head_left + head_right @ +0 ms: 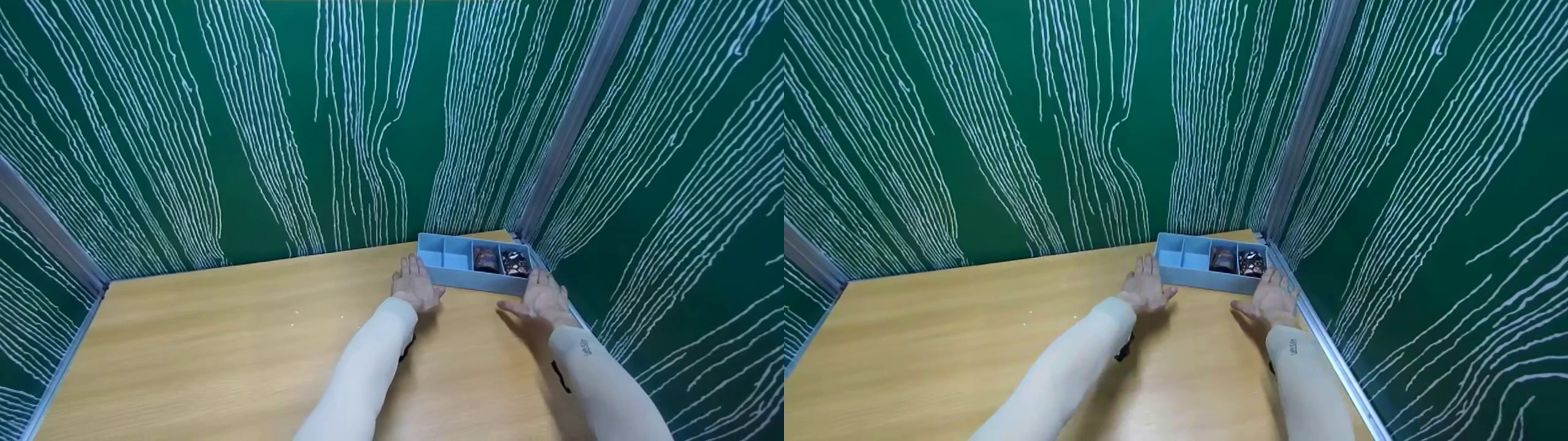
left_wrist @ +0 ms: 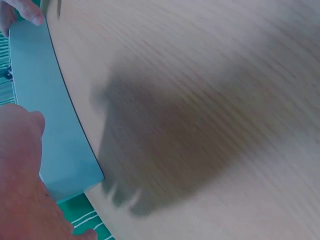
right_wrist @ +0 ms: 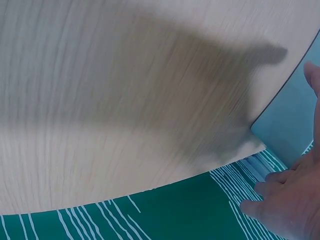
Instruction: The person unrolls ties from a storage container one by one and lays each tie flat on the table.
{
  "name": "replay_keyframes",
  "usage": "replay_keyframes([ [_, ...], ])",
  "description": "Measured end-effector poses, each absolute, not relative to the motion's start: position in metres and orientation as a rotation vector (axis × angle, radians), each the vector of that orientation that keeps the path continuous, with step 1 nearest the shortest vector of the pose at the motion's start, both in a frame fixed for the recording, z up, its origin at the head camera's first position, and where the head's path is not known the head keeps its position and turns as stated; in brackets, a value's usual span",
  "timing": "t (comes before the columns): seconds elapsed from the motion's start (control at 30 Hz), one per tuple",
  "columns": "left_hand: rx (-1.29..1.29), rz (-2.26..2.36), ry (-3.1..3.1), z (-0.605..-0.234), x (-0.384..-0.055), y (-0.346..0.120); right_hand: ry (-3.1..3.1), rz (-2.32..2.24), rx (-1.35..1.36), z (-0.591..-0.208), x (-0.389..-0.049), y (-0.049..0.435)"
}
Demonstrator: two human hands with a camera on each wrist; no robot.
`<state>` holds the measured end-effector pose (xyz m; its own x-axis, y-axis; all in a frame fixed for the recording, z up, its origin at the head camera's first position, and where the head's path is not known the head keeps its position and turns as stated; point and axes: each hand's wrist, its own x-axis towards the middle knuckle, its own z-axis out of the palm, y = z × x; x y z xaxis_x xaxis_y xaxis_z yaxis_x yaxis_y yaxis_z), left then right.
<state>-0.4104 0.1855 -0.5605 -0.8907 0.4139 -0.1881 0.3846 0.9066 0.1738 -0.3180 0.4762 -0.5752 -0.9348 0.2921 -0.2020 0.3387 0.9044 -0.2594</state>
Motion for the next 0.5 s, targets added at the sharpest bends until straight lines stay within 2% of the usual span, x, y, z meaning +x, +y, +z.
replay_keyframes([
  [0.33,0.6,0.199,2.854,-0.563,-0.411,0.171,2.916,-0.496,0.477,-0.578,-0.318,0.463],
  [0.37,0.592,0.207,2.855,-0.563,-0.411,0.17,2.957,-0.514,0.47,-0.583,-0.317,0.461],
  [0.5,0.567,0.204,2.854,-0.563,-0.411,0.166,3.382,-0.506,0.334,-0.645,-0.319,0.467],
])
